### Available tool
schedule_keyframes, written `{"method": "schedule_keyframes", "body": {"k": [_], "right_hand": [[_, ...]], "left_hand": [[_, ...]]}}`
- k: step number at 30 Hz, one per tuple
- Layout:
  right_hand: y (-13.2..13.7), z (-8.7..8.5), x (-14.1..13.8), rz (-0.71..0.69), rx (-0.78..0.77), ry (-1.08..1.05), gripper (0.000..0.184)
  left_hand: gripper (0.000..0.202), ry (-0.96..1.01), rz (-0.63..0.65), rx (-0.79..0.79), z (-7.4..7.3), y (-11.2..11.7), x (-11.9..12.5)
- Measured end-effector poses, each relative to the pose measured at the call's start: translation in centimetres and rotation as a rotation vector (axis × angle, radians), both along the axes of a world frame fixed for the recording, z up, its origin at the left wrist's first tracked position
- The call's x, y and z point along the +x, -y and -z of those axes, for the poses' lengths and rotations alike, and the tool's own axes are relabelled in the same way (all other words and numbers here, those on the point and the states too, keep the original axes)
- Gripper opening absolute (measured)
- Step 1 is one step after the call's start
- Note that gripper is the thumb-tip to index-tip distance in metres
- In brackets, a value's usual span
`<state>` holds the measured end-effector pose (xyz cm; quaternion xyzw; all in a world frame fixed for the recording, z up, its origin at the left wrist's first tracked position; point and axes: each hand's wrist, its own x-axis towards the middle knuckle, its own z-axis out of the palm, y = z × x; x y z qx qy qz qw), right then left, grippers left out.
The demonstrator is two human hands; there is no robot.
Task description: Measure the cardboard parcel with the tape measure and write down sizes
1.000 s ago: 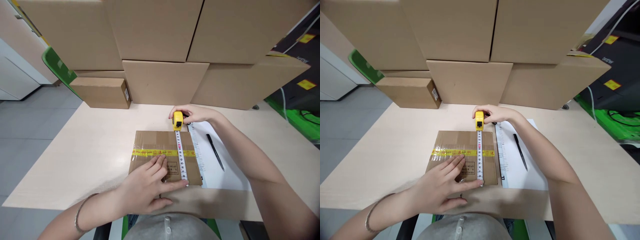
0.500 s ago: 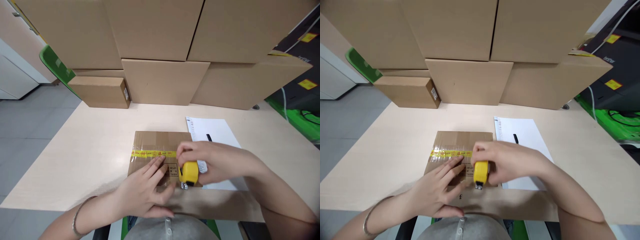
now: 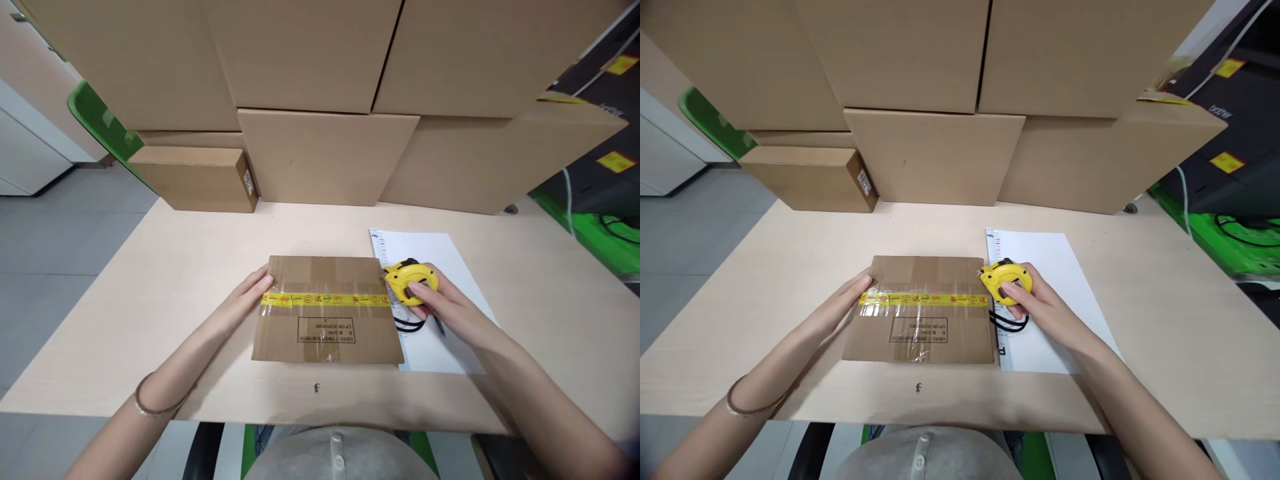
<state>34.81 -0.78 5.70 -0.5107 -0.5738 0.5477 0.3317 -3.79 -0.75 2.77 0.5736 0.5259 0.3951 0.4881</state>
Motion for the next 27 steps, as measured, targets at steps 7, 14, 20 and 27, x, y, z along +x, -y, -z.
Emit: {"method": "schedule_keyframes", "body": {"k": [7, 14, 20, 27], "right_hand": [[0.2, -1.6, 1.1, 0.065, 0.01, -0.225, 0.041], [-1.1, -7.1, -0.1, 0.19, 0.425, -0.032, 0.033], [-2.8, -10.8, -9.0, -0.437, 0.551, 0.386, 0.038], [-3.2, -11.6, -14.2, -0.7, 0.603, 0.551, 0.024]], "left_hand": [[0.074, 0.073, 0.1, 0.033, -1.2, -0.9, -0.2], [0.081, -0.084, 0.261, 0.848, 0.1, -0.4, 0.9], [0.127, 0.017, 0.272, 0.927, 3.3, -0.1, 0.5], [0.142, 0.026, 0.225, 0.859, 4.8, 0.1, 0.1]]}}
